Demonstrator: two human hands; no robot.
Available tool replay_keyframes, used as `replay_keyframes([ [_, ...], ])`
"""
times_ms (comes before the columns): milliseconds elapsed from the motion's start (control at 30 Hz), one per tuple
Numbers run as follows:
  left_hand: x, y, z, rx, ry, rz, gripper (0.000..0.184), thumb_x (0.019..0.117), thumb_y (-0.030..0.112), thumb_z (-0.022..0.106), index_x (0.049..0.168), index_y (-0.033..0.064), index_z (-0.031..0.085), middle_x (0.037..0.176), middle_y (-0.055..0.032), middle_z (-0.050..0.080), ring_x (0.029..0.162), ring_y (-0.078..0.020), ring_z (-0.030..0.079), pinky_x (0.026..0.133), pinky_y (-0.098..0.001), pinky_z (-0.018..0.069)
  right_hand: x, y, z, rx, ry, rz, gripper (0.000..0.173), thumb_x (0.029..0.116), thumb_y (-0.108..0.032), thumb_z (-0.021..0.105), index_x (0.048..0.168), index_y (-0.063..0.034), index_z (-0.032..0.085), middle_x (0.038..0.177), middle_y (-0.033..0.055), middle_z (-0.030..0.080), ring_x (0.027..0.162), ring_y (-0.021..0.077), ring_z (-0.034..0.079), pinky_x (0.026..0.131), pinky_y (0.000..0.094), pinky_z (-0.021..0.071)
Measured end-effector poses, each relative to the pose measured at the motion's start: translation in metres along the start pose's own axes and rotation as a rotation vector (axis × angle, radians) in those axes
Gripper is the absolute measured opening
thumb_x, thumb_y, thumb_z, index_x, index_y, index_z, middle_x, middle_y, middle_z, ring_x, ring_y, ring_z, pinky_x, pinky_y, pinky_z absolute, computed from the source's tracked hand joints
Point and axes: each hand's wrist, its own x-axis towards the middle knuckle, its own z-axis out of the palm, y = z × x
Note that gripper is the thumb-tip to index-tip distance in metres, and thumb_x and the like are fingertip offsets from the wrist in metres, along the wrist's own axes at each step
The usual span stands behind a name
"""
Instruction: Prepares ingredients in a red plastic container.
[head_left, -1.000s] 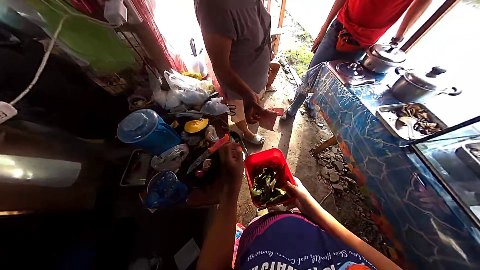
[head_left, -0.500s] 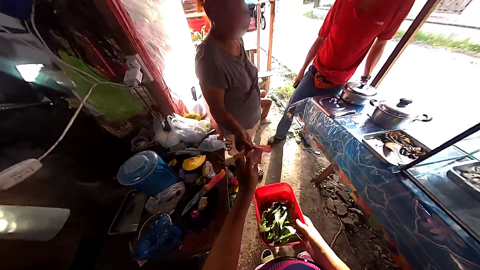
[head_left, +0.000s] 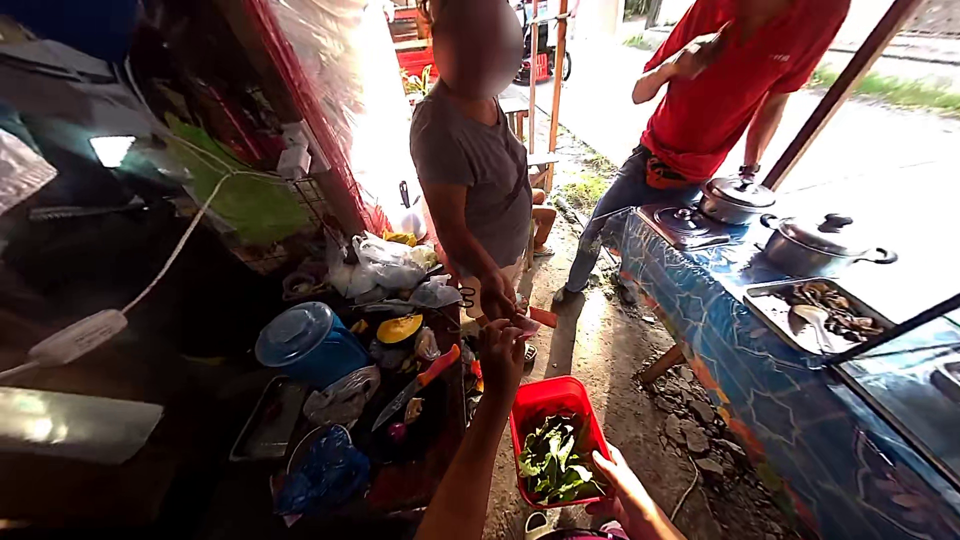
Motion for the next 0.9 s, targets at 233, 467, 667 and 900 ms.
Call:
replay_keyframes([
  [233,-0.019,0.013,-0.012,-0.158,-0.076,-0.067,0.015,0.0874,0.011,0.07,0.093,-0.0033,0.07,0.111,-0.0212,0.07,0.106,-0.0328,0.068,0.093,-0.043,0.0562,0.006,0.009,-0.006,0.007,-0.113,-0.078,0.067,0.103,-0.036,0.051,0.158,-0.0141,0.021,0.125,0.0221,0.063,0.093,0.0341,0.072,0.07,0.0482,0.0624],
  [467,0.047,0.048,-0.042,-0.479,-1.277,-0.088,0.036,0.0942,0.001,0.066,0.127,-0.0102,0.06,0.109,-0.0273,0.069,0.1,-0.0361,0.068,0.092,-0.054,0.0532,-0.004,0.003,0.0,-0.03,-0.09,-0.093,0.058,0.1077,-0.029,0.044,0.157,-0.0108,0.021,0.123,0.0219,0.062,0.093,0.0316,0.072,0.071,0.0478,0.0623],
  [667,0.163,-0.022,-0.074,0.042,-0.252,-0.308,0.036,0.1055,0.007,0.048,0.139,-0.0025,0.054,0.131,-0.0305,0.06,0.117,-0.0434,0.063,0.1,-0.0569,0.0516,-0.005,0.004,-0.014,0.001,-0.009,-0.077,0.057,0.1086,-0.029,0.045,0.159,-0.0138,0.023,0.125,0.0242,0.062,0.094,0.0354,0.071,0.07,0.0503,0.0616],
  [900,0.114,-0.039,-0.007,-0.009,-0.798,-0.315,0.033,0.1027,0.012,0.057,0.134,0.0012,0.063,0.134,-0.0232,0.063,0.122,-0.0371,0.063,0.106,-0.0539,0.0492,0.003,0.009,-0.029,0.142,0.098,-0.055,0.057,0.1091,-0.028,0.046,0.16,-0.0183,0.022,0.132,0.0248,0.058,0.099,0.0379,0.069,0.07,0.0525,0.0604],
])
